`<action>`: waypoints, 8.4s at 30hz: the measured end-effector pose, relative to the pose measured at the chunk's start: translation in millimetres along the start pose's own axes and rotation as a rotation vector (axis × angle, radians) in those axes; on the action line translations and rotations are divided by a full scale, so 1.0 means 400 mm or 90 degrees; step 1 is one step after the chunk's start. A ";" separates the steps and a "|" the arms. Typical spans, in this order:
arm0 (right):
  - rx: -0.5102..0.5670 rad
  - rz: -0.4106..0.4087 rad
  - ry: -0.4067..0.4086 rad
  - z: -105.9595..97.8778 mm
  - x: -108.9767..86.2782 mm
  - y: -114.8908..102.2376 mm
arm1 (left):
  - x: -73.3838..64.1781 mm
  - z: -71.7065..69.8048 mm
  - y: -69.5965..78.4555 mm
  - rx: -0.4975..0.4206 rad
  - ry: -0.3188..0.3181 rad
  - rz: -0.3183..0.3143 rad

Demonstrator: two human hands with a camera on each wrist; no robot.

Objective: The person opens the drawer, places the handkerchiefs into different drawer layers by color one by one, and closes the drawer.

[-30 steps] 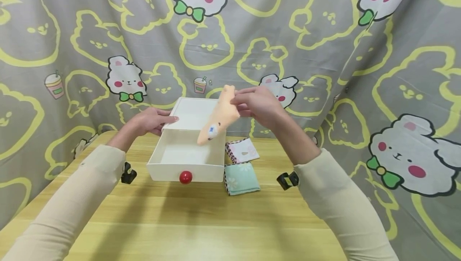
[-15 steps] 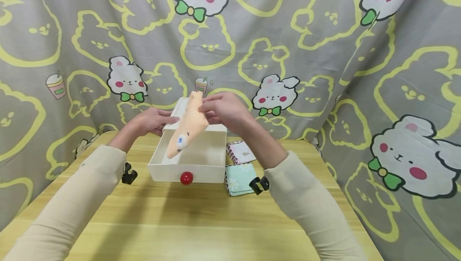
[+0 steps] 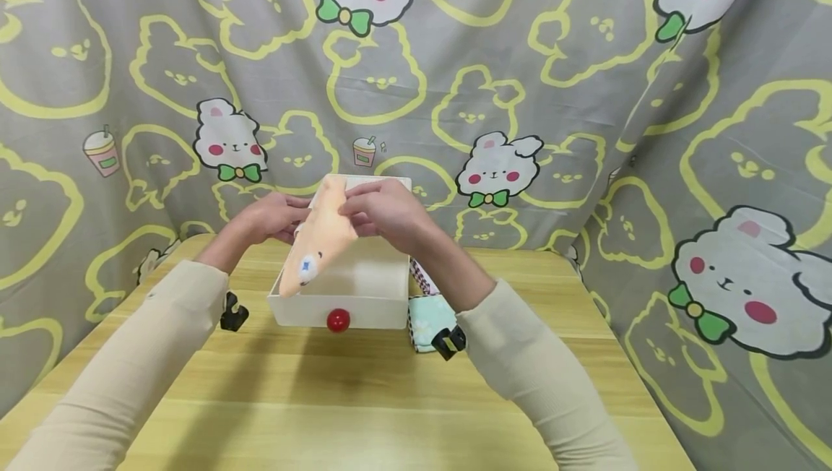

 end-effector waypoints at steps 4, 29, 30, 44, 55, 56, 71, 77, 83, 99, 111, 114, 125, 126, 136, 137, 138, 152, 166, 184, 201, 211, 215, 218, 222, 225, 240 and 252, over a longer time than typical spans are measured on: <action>-0.016 0.012 0.011 -0.016 -0.002 0.017 | 0.004 0.000 0.000 -0.009 0.002 -0.005; -0.187 0.049 0.081 -0.109 -0.011 0.123 | 0.006 0.002 0.001 0.010 0.010 -0.017; -0.194 0.049 0.082 -0.111 -0.011 0.125 | 0.007 0.002 0.001 0.010 0.009 -0.018; -0.266 0.056 0.064 -0.122 -0.026 0.125 | 0.001 0.002 0.003 0.002 -0.007 -0.027; -0.342 0.082 -0.024 -0.128 -0.033 0.100 | 0.008 0.001 0.002 0.009 -0.002 -0.028; -0.342 0.086 -0.029 -0.127 -0.033 0.098 | 0.008 0.001 0.002 0.009 -0.002 -0.029; -0.316 0.134 -0.077 -0.096 -0.033 0.114 | 0.002 0.007 0.005 0.012 -0.002 -0.027; -0.301 0.136 -0.063 -0.067 -0.024 0.130 | 0.002 0.005 0.005 0.014 -0.003 -0.024; -0.301 0.136 -0.048 -0.034 -0.010 0.143 | 0.000 0.004 0.004 0.012 -0.003 -0.021; -0.411 0.179 -0.107 -0.017 -0.015 0.148 | 0.002 0.004 0.003 0.015 0.004 -0.014; -0.365 0.172 -0.108 -0.031 -0.018 0.142 | 0.001 0.003 0.004 0.015 0.002 -0.021; -0.354 0.170 -0.101 -0.036 -0.017 0.141 | 0.003 0.003 0.003 0.018 0.004 -0.021; -0.384 0.159 -0.082 -0.054 -0.019 0.111 | 0.003 0.004 0.003 0.014 0.005 -0.014; -0.385 0.155 -0.080 -0.055 -0.020 0.108 | 0.003 0.004 0.003 0.015 0.005 -0.012; -0.308 0.115 -0.090 -0.048 -0.054 0.083 | 0.003 0.001 0.002 0.022 0.007 -0.010; -0.293 0.109 -0.095 -0.043 -0.062 0.080 | 0.003 0.001 0.002 0.024 0.007 -0.010; -0.279 0.102 -0.102 -0.037 -0.071 0.076 | 0.004 0.000 0.002 0.025 0.008 -0.010; -0.236 0.107 -0.278 0.057 -0.181 0.083 | 0.006 0.001 0.000 0.021 0.006 -0.010; -0.204 0.229 -0.301 0.056 -0.208 0.169 | 0.003 0.003 0.001 0.020 0.006 -0.008; -0.047 0.202 -0.218 0.061 -0.191 0.194 | 0.004 0.001 -0.004 0.019 0.008 -0.007; 0.008 0.157 -0.107 0.049 -0.135 0.218 | 0.000 0.007 0.002 0.013 0.014 -0.020; -0.004 0.125 -0.030 0.039 -0.086 0.242 | 0.006 0.007 0.005 0.012 0.004 -0.016; 0.001 0.117 -0.007 0.035 -0.065 0.246 | 0.006 0.007 0.006 0.012 0.001 -0.018; 0.005 0.119 0.006 0.032 -0.050 0.250 | 0.007 0.007 0.004 0.013 0.004 -0.021; 0.007 0.123 0.017 0.027 -0.034 0.257 | 0.009 0.006 0.003 0.012 0.003 -0.022; 0.012 0.118 0.027 0.024 -0.021 0.264 | 0.008 0.006 0.002 0.006 -0.002 -0.020; 0.024 0.108 0.047 0.016 0.018 0.270 | -0.001 0.001 0.005 -0.007 -0.005 -0.026; 0.042 0.116 0.042 0.012 0.030 0.270 | 0.002 0.003 0.009 0.008 -0.003 -0.030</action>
Point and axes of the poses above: each hand's wrist, its own x-axis towards the middle knuckle, its own z-axis out of the palm, y = z × x, the point moved 1 cm from there along x, towards the middle knuckle, and after that the axes turned 7 degrees about -z, right-handed, at the moved point
